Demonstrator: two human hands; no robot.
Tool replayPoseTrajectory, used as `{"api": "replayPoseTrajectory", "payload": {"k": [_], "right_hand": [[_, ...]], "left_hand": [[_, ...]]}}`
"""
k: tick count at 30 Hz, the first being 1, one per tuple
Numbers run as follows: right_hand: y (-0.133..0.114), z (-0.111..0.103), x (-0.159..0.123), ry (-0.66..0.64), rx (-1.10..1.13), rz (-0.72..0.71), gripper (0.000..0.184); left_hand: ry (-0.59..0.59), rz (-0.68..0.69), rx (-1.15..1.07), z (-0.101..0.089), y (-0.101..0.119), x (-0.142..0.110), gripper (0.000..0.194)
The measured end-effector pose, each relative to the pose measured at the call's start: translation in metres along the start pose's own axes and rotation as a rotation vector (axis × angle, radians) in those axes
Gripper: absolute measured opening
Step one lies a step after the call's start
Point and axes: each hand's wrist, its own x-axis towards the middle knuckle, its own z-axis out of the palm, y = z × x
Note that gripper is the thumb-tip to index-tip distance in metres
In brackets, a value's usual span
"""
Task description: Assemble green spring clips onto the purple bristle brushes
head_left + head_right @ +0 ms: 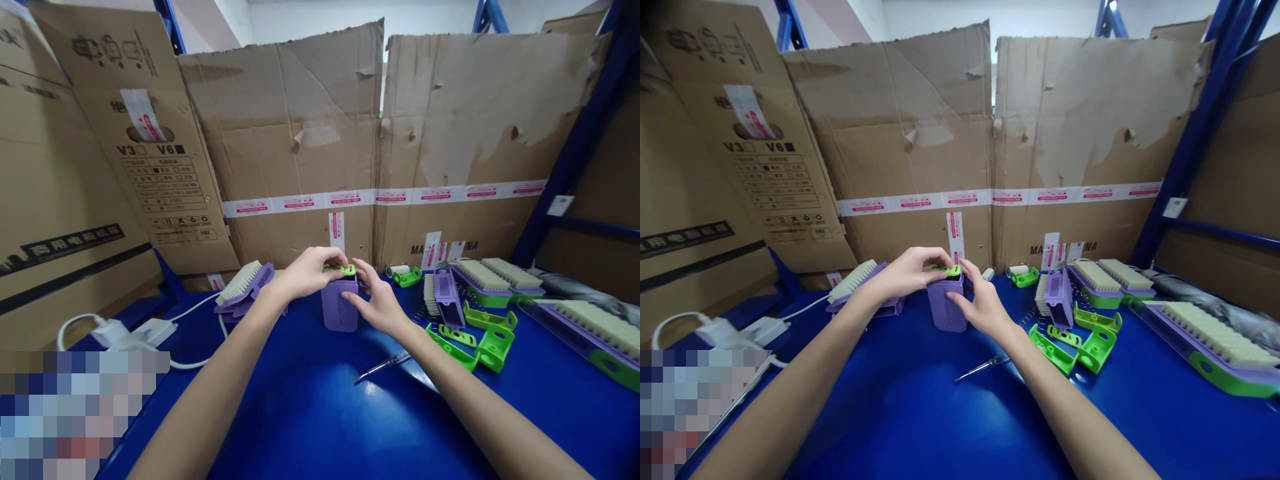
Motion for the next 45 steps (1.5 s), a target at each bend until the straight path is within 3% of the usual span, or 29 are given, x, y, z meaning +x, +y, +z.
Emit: {"api": "replayPoseTrajectory", "payload": {"k": [15, 26, 34, 45], "right_hand": [[-0.002, 0.000, 0.000, -0.010, 0.017, -0.021, 0.062], [0.000, 0.001, 0.000, 0.000, -0.009, -0.016, 0.062], [-0.002, -0.001, 0.000, -0.009, -0.003, -0.016, 0.061], [-0.001, 0.000, 0.000, 0.001, -0.016, -0.007, 0.061]], "left_hand": [[0.002, 0.017, 0.155, -0.005, 0.013, 0.001, 0.014], [-0.008, -0.020, 0.263, 0.000, 0.009, 0.000, 0.013], [0.029, 0.007, 0.189, 0.000, 0.007, -0.001, 0.007], [-0.040, 0.027, 0.196, -0.002, 0.008, 0.002, 0.010]]}}
